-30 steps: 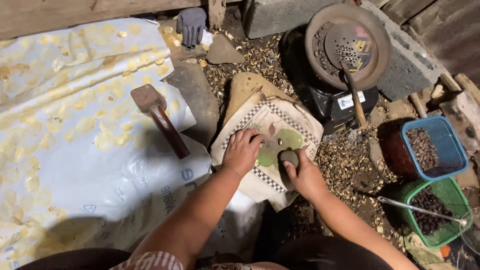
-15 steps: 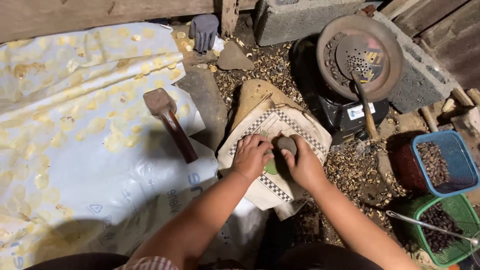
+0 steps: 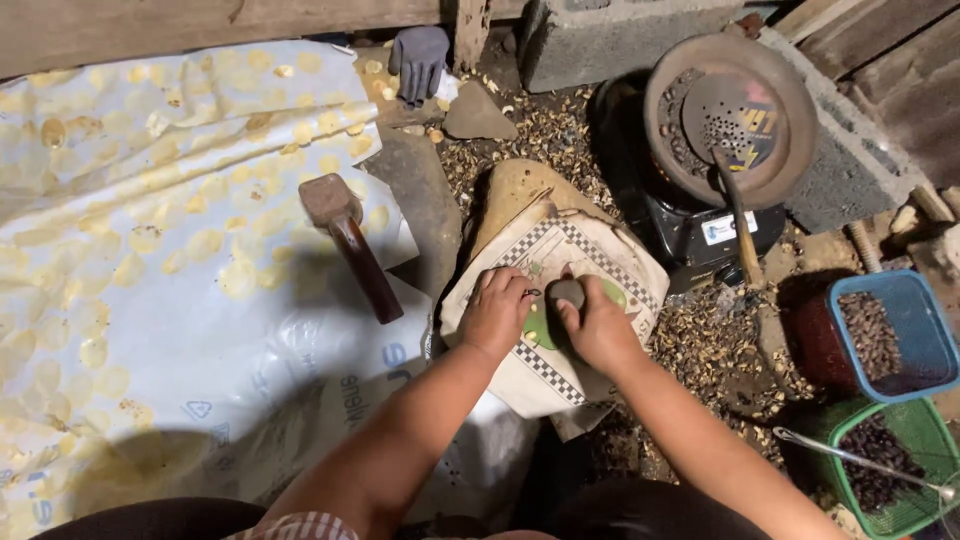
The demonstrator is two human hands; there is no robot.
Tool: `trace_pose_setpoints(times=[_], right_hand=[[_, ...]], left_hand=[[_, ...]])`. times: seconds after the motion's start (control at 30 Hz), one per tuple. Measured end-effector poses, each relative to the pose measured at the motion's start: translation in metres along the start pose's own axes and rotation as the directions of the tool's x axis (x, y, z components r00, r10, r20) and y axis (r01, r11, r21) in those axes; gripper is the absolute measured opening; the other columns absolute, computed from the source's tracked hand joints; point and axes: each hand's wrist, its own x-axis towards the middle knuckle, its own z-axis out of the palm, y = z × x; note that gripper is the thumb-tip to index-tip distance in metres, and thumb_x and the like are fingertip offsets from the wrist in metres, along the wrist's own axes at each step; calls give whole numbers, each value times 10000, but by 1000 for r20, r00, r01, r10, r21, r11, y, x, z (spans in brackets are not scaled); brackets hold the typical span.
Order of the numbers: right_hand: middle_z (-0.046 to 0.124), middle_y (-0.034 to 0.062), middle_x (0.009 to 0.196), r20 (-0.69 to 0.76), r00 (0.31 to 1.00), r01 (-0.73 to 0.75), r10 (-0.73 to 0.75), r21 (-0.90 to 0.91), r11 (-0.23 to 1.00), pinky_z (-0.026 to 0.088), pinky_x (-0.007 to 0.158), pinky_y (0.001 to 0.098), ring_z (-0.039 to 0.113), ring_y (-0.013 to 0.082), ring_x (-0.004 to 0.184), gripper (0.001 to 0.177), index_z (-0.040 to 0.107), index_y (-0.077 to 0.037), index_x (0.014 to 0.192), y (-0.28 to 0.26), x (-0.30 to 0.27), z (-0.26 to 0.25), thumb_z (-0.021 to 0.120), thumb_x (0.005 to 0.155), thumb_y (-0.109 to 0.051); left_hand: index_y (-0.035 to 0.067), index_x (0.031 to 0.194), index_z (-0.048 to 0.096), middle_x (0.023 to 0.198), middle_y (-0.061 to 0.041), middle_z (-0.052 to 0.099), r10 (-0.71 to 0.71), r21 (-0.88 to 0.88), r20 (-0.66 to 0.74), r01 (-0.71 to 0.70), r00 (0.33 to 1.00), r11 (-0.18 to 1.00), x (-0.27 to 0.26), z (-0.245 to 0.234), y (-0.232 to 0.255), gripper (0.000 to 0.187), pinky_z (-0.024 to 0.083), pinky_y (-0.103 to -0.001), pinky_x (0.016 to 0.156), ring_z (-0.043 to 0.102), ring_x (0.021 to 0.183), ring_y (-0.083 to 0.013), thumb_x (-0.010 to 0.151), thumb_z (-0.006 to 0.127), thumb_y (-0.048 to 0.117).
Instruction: Cracking and peeling nuts using a hammer and stone, then sorting the kernels.
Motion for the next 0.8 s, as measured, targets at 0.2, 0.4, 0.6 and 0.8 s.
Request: trace_pose_setpoints(times=[0.2,0.4,0.6,0.8], right_hand=[[652,197,1287,99,995,61,-35,-282,957,534,1011,581,669,446,1176,508,437,-295,1412,-8,-13,-11,544,959,-497],[591,223,1295,36,977,211,-208,-194,958,535,1006,581,645,494,1159,544,358,-257,1494,-37,-10,-10,538,998,-390],[621,316,1263,18,1000,23,-22,-54,998,490,1044,612,618,526,1194,546,386,-145,1457,-8,19,-1,484,1023,-460],[669,305,1226,36,999,6,-4,-61,998,493,1036,612,637,500,1195,514,423,-184,1419,-14,21,-10,505,1009,-484]], left_hand=[[275,1013,704,1149,22,578,-101,41,16,100,995,994,4,4,8,227,467,-401,964,554,1114,-246,819,778,365],[169,1233,657,1240,-54,577,-20,-1,5,20,1000,1000,-4,-14,-2,349,493,-405,1004,571,1182,-295,886,694,165],[165,1147,672,1153,-43,600,10,-34,-56,-12,998,999,-4,-14,-5,236,517,-395,969,605,1123,-281,917,628,138],[189,1076,661,1135,-26,581,-52,11,-99,53,994,999,2,-9,3,194,511,-390,962,585,1106,-268,883,664,167]])
